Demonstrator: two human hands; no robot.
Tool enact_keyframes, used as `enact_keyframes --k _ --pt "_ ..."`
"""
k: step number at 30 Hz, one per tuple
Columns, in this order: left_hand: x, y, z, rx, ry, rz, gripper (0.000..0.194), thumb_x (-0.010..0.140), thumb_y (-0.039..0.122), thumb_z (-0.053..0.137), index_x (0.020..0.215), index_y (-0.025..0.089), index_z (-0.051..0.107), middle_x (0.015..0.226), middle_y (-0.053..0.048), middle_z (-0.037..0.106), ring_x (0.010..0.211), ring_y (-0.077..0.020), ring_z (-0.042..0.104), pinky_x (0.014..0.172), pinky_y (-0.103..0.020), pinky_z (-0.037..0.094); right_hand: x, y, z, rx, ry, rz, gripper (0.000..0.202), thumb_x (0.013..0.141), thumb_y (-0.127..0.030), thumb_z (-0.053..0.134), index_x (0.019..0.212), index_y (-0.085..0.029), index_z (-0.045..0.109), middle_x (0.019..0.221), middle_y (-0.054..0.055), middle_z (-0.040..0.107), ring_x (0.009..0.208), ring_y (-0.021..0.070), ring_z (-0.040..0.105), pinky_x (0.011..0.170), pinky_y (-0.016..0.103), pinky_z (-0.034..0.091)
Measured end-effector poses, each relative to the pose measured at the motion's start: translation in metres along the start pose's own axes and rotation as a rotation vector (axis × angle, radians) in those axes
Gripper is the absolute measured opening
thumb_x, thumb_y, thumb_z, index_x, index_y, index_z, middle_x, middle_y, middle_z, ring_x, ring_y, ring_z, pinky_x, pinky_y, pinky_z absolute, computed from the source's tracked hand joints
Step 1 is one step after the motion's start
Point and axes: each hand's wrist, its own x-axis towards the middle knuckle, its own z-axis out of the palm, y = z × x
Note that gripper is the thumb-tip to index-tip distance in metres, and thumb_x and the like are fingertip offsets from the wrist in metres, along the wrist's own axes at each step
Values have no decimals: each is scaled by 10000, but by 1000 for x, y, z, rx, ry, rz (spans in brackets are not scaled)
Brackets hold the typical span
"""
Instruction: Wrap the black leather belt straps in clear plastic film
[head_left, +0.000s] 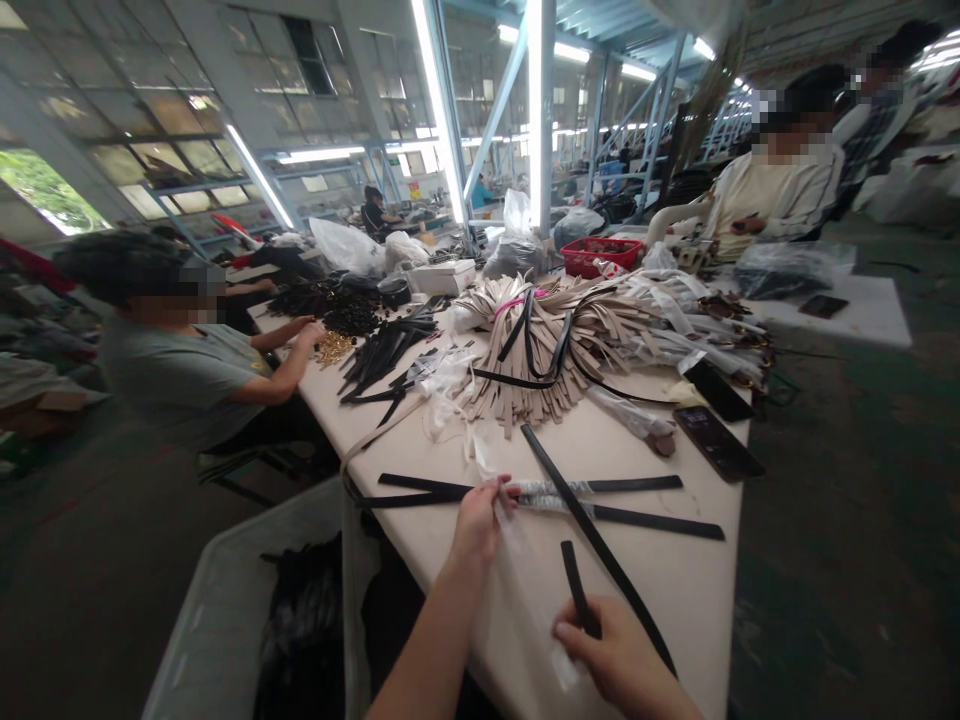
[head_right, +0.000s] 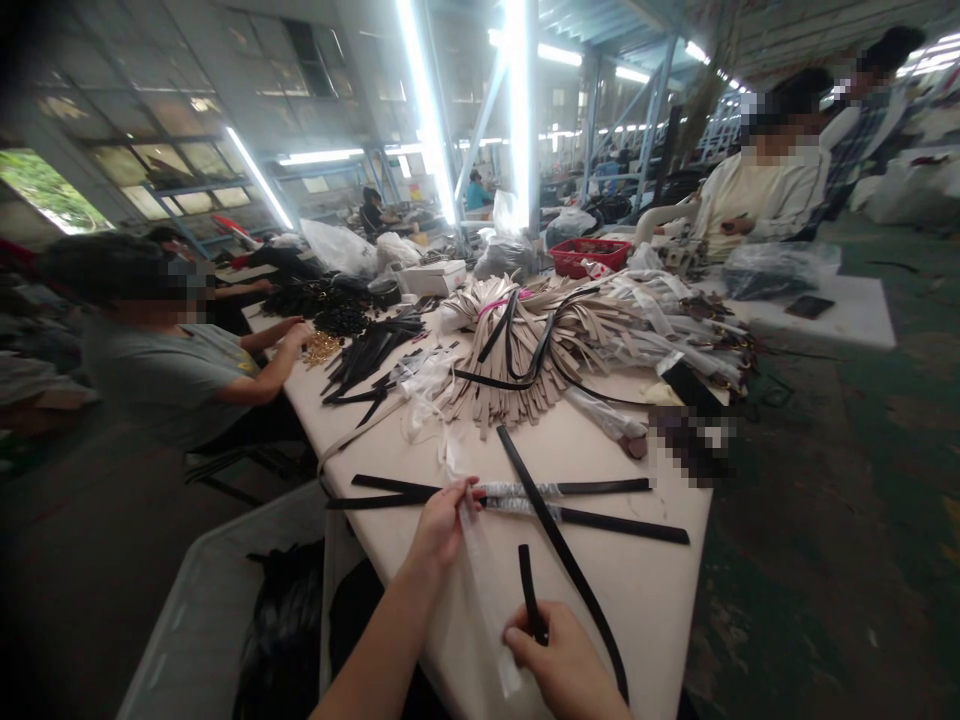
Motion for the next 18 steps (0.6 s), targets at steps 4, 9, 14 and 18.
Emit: enact_keyframes --k 4,9,14,18 --pt "49 45 -5 -22 41 43 176 913 224 599 997 84 665 848 -128 729 610 -142 649 598 -257 514 0 12 -13 -61 -49 -31 204 725 -332 672 847 -182 739 856 64 728 860 245 658 802 312 469" --pt "104 114 -15 22 128 165 158 959 144 490 1002 82 629 852 -124 716 630 -130 648 679 -275 531 -4 18 -24 -37 -21 18 294 687 -401 717 875 -179 762 851 71 728 810 247 664 726 298 480" --pt "128 174 -20 170 249 288 188 959 154 477 1071 68 601 832 -133 703 684 -163 647 714 -311 525 0 14 -27 -53 35 38 349 683 -484 722 836 -172 763 791 70 712 733 240 651 650 290 466" --pt "116 201 -22 336 338 396 243 924 190 543 1128 61 577 937 -157 695 832 -210 651 767 -329 504 8 7 -22 -60 89 10 328 678 -504 727 742 -182 744 739 62 703 733 249 641 654 291 455"
